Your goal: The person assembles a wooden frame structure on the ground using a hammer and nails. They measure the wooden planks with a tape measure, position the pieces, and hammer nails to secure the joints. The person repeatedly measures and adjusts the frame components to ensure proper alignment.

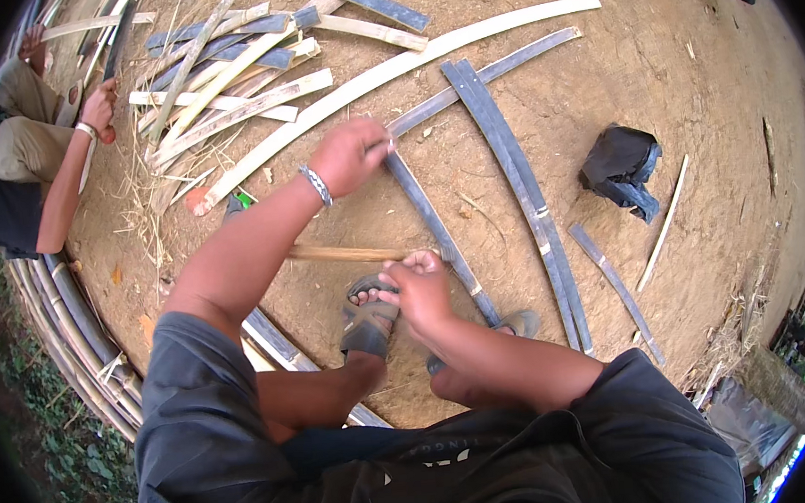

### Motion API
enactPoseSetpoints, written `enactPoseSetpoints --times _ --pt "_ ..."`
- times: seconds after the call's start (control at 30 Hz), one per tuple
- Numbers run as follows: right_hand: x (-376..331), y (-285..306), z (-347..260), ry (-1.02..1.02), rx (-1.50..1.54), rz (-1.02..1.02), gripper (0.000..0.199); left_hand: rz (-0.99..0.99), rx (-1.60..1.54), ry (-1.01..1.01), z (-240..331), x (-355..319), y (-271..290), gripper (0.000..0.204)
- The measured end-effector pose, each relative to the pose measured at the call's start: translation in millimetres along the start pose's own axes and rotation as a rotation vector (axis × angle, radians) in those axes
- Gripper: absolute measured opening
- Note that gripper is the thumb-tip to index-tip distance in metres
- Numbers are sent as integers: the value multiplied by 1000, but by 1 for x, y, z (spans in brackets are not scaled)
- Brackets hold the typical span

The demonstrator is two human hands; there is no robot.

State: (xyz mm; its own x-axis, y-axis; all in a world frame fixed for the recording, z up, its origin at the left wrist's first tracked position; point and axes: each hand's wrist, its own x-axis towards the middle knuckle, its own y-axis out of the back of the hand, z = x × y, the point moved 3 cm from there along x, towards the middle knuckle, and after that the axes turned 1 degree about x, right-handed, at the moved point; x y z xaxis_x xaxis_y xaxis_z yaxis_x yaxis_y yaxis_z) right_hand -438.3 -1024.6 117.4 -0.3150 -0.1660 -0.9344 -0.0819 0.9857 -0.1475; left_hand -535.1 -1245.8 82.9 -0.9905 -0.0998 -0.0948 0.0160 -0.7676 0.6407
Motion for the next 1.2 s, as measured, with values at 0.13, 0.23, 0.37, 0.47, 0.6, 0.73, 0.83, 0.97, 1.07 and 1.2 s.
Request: enactPoseSetpoints --times 0.13,0.23,0.37,0.47,0.6,0.73,0.83,0.97,1.07,1.2 --pt "47 45 28 167 -339 -54 40 -110 200 -263 -17 -8 -10 11" --pt "37 35 25 139 -331 -88 43 -71 175 -270 -30 -12 -8 12" --pt "14 -7 18 -153 152 -52 54 10 156 -275 -37 -20 -9 13" --pt "28 -30 29 -245 324 -8 62 0 147 -295 -35 -25 -10 13" --pt "42 -38 38 -213 381 1 50 -37 214 -356 -35 -28 -6 13" --pt "-1 -15 22 -149 162 -102 46 -104 464 -343 -26 -39 -13 20" --pt "11 27 -7 187 -422 -92 43 -205 660 -275 -13 -49 -16 29" --pt "42 40 -75 572 -1055 92 47 -425 804 -138 12 -43 -29 33" --pt "58 44 -82 511 -1182 163 55 -472 855 -114 15 -49 -36 34" --pt "79 49 -69 497 -1108 297 58 -459 867 -186 3 -51 -35 39"
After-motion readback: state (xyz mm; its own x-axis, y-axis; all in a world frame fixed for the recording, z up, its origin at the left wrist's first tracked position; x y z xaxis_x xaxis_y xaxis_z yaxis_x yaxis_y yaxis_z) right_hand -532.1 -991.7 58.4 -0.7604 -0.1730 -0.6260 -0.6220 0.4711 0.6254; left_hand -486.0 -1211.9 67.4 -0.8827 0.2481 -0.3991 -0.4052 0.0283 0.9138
